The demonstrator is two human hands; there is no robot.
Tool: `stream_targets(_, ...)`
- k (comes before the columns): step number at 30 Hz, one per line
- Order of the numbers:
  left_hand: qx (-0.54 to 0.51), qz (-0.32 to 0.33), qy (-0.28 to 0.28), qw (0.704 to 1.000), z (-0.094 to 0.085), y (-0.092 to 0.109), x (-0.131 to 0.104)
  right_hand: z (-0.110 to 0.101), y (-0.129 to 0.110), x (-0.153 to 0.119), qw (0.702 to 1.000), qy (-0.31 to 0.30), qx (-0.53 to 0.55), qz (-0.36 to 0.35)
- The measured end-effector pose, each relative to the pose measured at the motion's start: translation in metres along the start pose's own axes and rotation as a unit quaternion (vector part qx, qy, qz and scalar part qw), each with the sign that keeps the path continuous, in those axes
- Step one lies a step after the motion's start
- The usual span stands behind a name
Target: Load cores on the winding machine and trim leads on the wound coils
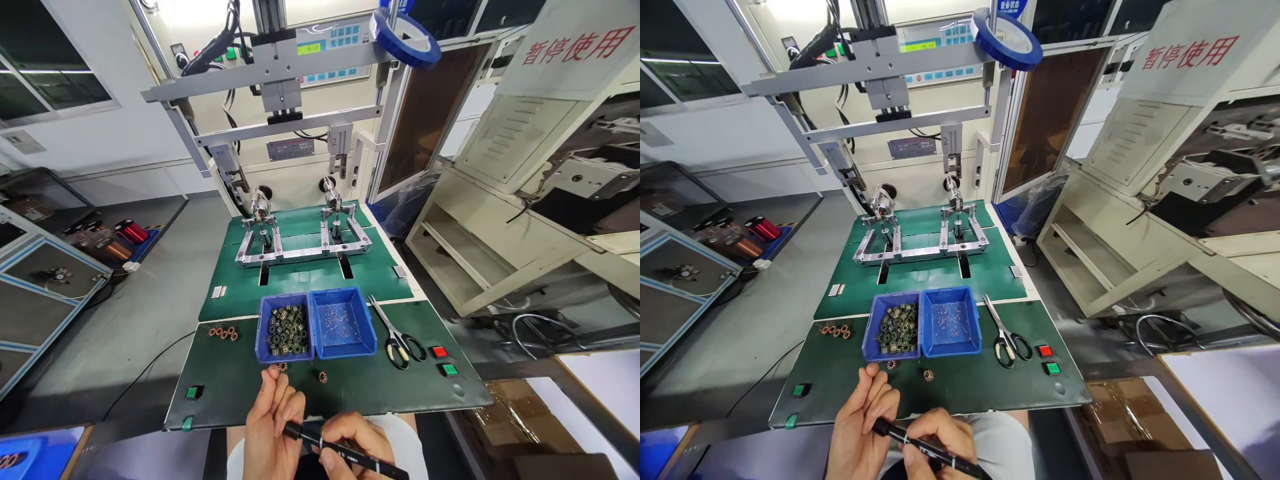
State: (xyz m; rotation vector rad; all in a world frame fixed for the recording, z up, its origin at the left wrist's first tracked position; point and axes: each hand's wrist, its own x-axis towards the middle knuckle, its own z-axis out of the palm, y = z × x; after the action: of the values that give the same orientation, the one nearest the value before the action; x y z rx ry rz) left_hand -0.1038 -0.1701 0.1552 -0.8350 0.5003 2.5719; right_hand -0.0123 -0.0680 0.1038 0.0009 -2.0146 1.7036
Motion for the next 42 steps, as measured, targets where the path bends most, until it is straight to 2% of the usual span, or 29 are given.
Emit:
stream_targets(3, 0.069, 0.017, -0.039, 0.997, -0.008, -0.001, -0.006, 0.0, 0.0, 0.008, 0.997, -0.017, -0.007, -0.071)
stream_targets(6, 0.123, 0.057, -0.083, 0.987, -0.011, -0.005, -0.015, 0.009, 0.01, 0.006, 0.994, 0.014, 0.048, -0.098)
stream_targets(9, 0.147, 0.102, -0.111, 0.978, -0.011, -0.011, -0.021, 0.016, 0.02, -0.003, 0.996, 0.022, 0.039, -0.077)
stream_targets(12, 0.189, 0.15, -0.134, 0.961, -0.012, -0.014, -0.014, 0.014, 0.015, -0.004, 0.998, 0.026, 0.013, -0.055)
stream_targets(14, 0.242, 0.256, -0.149, 0.924, -0.015, -0.009, -0.003, 0.006, 0.006, 0.005, 0.998, 0.014, -0.031, -0.057)
stream_targets(15, 0.268, 0.334, -0.154, 0.891, -0.018, -0.003, 0.001, 0.0, 0.001, 0.012, 0.996, 0.014, -0.063, -0.062)
stream_targets(17, 0.298, 0.495, -0.153, 0.802, -0.026, 0.012, 0.008, -0.014, -0.004, 0.03, 0.987, 0.04, -0.128, -0.09)
stream_targets(18, 0.301, 0.553, -0.144, 0.763, -0.032, 0.021, 0.01, -0.022, -0.003, 0.04, 0.979, 0.063, -0.162, -0.109)
stream_targets(19, 0.309, 0.58, -0.129, 0.743, -0.039, 0.029, 0.01, -0.03, -0.001, 0.05, 0.967, 0.082, -0.202, -0.129)
stream_targets(20, 0.322, 0.581, -0.106, 0.74, -0.046, 0.038, 0.009, -0.037, 0.003, 0.059, 0.953, 0.094, -0.248, -0.144)
stream_targets(21, 0.341, 0.562, -0.075, 0.75, -0.053, 0.044, 0.008, -0.043, 0.007, 0.066, 0.938, 0.091, -0.303, -0.143)
stream_targets(23, 0.401, 0.492, 0.0, 0.773, -0.067, 0.054, 0.006, -0.052, 0.016, 0.075, 0.905, 0.056, -0.408, -0.111)
stream_targets(25, 0.481, 0.426, 0.044, 0.765, -0.077, 0.059, 0.008, -0.058, 0.02, 0.077, 0.879, 0.009, -0.47, -0.076)
stream_targets(27, 0.576, 0.367, 0.037, 0.729, -0.083, 0.06, 0.014, -0.06, 0.018, 0.073, 0.871, -0.018, -0.487, -0.062)
stream_targets(29, 0.653, 0.327, 0.01, 0.683, -0.083, 0.059, 0.021, -0.062, 0.013, 0.065, 0.877, -0.019, -0.476, -0.056)
stream_targets(32, 0.711, 0.339, -0.01, 0.616, -0.077, 0.055, 0.03, -0.059, 0.002, 0.053, 0.897, -0.019, -0.437, -0.056)
stream_targets(34, 0.729, 0.346, -0.017, 0.59, -0.073, 0.053, 0.035, -0.051, -0.005, 0.047, 0.918, -0.04, -0.392, -0.055)
stream_targets(35, 0.73, 0.34, -0.023, 0.592, -0.071, 0.053, 0.036, -0.045, -0.008, 0.046, 0.929, -0.059, -0.363, -0.051)
stream_targets(36, 0.724, 0.325, -0.033, 0.608, -0.07, 0.054, 0.035, -0.039, -0.011, 0.045, 0.939, -0.078, -0.332, -0.044)
stream_targets(37, 0.709, 0.301, -0.05, 0.636, -0.069, 0.054, 0.034, -0.031, -0.014, 0.045, 0.948, -0.098, -0.299, -0.036)
stream_targets(40, 0.619, 0.175, -0.139, 0.753, -0.065, 0.056, 0.022, -0.007, -0.022, 0.05, 0.97, -0.141, -0.198, -0.019)
stream_targets(42, 0.532, 0.107, -0.176, 0.821, -0.061, 0.054, 0.012, 0.007, -0.026, 0.054, 0.978, -0.158, -0.134, -0.005)
